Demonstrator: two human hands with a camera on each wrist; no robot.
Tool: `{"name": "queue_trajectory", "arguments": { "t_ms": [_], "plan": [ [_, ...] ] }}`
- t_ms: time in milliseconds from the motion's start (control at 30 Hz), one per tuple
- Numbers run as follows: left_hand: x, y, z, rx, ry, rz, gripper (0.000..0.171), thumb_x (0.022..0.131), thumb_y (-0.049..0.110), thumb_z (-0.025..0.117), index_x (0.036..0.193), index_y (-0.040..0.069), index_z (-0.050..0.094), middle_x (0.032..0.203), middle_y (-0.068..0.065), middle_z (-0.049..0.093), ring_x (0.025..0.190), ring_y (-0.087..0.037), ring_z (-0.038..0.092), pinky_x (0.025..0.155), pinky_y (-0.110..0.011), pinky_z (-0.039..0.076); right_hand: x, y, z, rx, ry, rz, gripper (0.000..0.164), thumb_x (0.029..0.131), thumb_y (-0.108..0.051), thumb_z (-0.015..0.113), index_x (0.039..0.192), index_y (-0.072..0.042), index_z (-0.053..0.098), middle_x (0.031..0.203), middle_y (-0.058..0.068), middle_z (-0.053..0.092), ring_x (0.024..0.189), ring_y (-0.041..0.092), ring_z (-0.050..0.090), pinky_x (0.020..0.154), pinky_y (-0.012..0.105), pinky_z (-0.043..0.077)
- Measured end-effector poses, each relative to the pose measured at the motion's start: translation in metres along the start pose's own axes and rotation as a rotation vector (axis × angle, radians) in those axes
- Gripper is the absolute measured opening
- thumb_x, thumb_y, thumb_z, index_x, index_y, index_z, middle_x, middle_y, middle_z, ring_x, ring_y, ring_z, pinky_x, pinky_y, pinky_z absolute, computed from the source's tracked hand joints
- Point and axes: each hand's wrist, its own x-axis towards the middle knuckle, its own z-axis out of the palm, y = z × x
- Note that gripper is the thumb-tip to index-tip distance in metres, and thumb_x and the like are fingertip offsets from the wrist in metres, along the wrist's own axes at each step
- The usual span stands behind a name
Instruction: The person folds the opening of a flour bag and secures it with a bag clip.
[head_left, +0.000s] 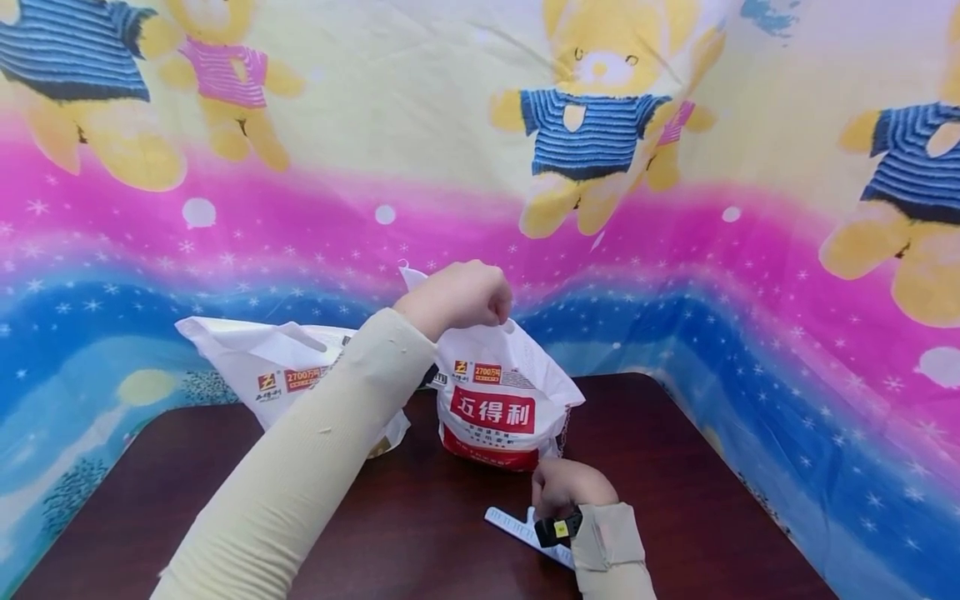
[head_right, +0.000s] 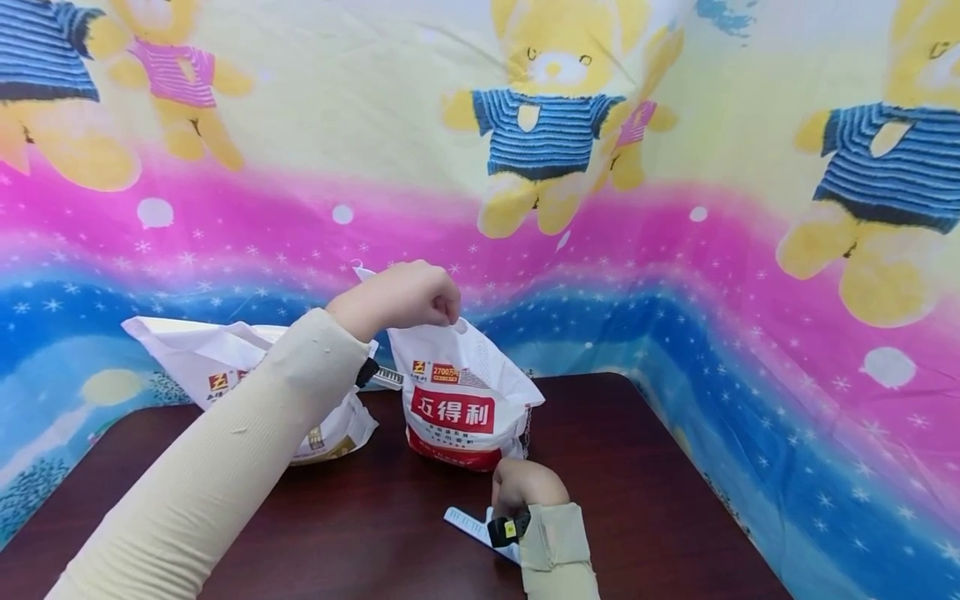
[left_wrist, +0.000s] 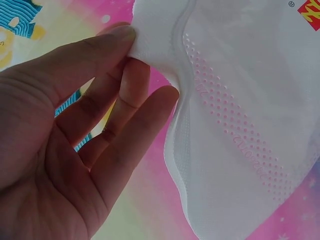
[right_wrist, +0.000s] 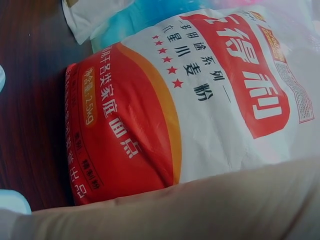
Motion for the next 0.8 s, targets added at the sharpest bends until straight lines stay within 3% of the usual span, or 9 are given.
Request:
{"name": "queue_trajectory", "arguments": {
  "t_ms": [600, 800],
  "plan": [
    [-0.0007, 0.0009, 0.0005, 0.014, 0.017, -0.003, 0.013, 0.091, 0.011, 0.077, 0.103, 0.013, 0.078, 0.099, -0.002, 0.071, 0.094, -0.019, 0.063, 0.084, -0.033, 0.057, -0.0007, 0.0001, -0.0021, 0.024, -0.005, -0.053, 0.018, 0.080, 0.002, 0.079, 0.071, -0.007, 0.065, 0.071, 0.007, 0.063, 0.066, 0.020, 0.059, 0.060, 0.035, 0.055],
    [-0.0009, 0.0016, 0.0014, 0.010, 0.013, 0.003, 0.012, 0.091, 0.010, 0.076, 0.103, 0.012, 0.078, 0.099, -0.002, 0.071, 0.094, -0.019, 0.063, 0.084, -0.033, 0.057, -0.0024, -0.0015, -0.0045, 0.024, -0.013, -0.032, 0.019, 0.079, -0.001, 0.081, 0.075, -0.008, 0.063, 0.075, 0.007, 0.062, 0.063, 0.021, 0.056, 0.056, 0.035, 0.052]
  ]
}}
